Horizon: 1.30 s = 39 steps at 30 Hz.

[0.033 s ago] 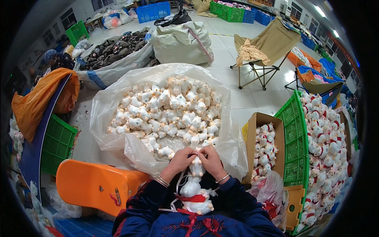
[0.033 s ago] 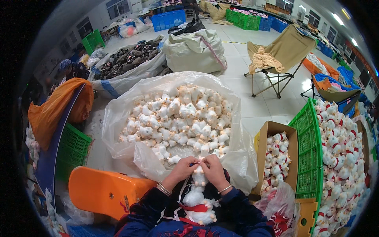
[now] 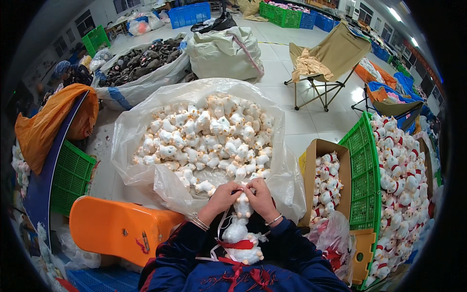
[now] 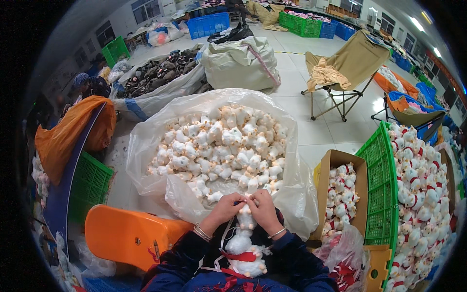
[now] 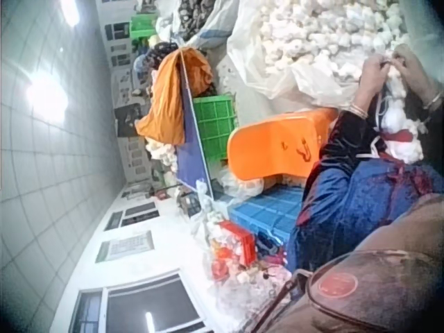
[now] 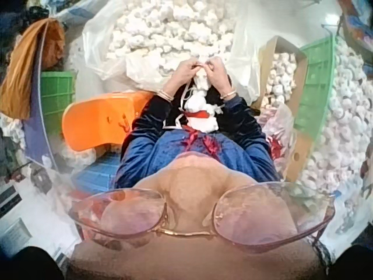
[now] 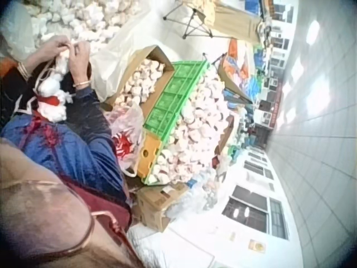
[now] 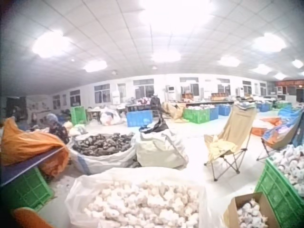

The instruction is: The person sits on the floor and ties red ribbons around the necks of small white stuffed toys. They pick up each toy, wrap the ribbon, and tie a knot by hand, then place the finished toy into a nearby green crate.

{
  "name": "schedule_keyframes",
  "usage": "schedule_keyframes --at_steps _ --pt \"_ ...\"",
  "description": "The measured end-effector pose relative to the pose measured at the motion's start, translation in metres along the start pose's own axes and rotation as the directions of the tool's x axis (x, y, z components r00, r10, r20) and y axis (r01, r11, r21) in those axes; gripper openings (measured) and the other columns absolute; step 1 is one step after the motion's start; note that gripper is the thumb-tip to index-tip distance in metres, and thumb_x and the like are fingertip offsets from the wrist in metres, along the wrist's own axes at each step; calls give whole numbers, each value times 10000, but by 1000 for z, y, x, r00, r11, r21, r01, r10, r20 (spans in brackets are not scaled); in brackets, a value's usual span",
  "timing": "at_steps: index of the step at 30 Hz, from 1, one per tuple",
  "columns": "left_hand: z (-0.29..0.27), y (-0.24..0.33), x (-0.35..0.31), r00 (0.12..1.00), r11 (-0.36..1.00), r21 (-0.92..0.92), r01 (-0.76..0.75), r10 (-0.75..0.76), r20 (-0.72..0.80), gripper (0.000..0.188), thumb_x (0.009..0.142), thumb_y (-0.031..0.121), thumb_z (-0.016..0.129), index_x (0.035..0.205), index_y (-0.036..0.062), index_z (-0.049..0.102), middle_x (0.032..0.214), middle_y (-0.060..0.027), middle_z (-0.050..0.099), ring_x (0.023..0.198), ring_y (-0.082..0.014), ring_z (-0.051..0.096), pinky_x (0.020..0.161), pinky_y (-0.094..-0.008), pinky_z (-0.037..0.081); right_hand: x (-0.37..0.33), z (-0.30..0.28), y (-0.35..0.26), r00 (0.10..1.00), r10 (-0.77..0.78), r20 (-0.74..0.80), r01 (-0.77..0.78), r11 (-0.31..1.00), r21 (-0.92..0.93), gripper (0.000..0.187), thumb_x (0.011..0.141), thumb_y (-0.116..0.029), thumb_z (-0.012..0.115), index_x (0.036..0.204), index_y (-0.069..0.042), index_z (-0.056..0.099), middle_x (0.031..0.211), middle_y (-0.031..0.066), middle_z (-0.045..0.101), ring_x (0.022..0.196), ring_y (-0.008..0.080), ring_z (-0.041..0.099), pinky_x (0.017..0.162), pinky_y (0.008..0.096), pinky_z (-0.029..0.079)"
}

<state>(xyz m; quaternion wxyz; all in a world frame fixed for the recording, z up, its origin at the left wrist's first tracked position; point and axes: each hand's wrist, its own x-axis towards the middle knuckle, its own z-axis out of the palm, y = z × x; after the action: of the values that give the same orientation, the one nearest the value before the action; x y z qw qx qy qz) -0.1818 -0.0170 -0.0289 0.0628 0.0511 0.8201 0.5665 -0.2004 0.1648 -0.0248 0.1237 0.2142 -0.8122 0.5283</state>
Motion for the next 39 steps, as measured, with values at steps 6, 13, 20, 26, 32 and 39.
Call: schedule_keyframes --at_steps 6,13,20,26,32,39 --pt "-1 6 -8 997 998 48 38 -35 -62 220 958 182 680 1062 -10 709 889 -117 724 801 -140 657 720 -313 522 3 3 1 910 335 245 -374 918 134 148 942 -141 662 974 1 636 856 125 621 757 254 602 707 350 493" --pt "5 2 -6 986 995 98 14 3 -166 265 974 238 628 1013 -22 660 824 -185 673 739 -256 648 696 -383 508 9 -3 -5 905 305 296 -342 936 82 181 952 -158 659 994 16 637 856 120 631 749 234 609 693 350 491" --pt "6 5 4 988 997 65 38 -27 -155 244 967 220 623 970 -23 638 836 -189 671 742 -269 645 705 -389 510 8 -6 1 904 342 256 -388 908 157 208 945 -162 683 1051 15 656 865 99 645 738 205 609 684 330 499" --pt "7 10 -4 991 997 21 69 -66 -119 224 956 198 631 1032 -8 677 894 -167 702 793 -225 666 728 -359 518 8 -9 -5 915 299 270 -346 928 142 213 934 -151 696 1068 10 661 908 94 648 790 189 610 714 322 498" --pt "16 9 -1 981 987 93 -135 146 -127 252 932 225 670 1055 8 701 930 -183 703 881 -346 677 812 -405 535 -5 -11 23 938 261 227 -313 920 235 127 944 -89 682 1009 20 689 1132 97 680 872 152 638 747 287 515" --pt "37 3 -7 942 966 -35 -257 242 -233 207 961 174 657 1072 8 707 963 -115 711 889 -236 670 806 -334 517 -14 -13 8 950 270 156 -309 876 370 105 968 -49 640 923 35 683 1265 125 645 1032 148 617 887 265 473"
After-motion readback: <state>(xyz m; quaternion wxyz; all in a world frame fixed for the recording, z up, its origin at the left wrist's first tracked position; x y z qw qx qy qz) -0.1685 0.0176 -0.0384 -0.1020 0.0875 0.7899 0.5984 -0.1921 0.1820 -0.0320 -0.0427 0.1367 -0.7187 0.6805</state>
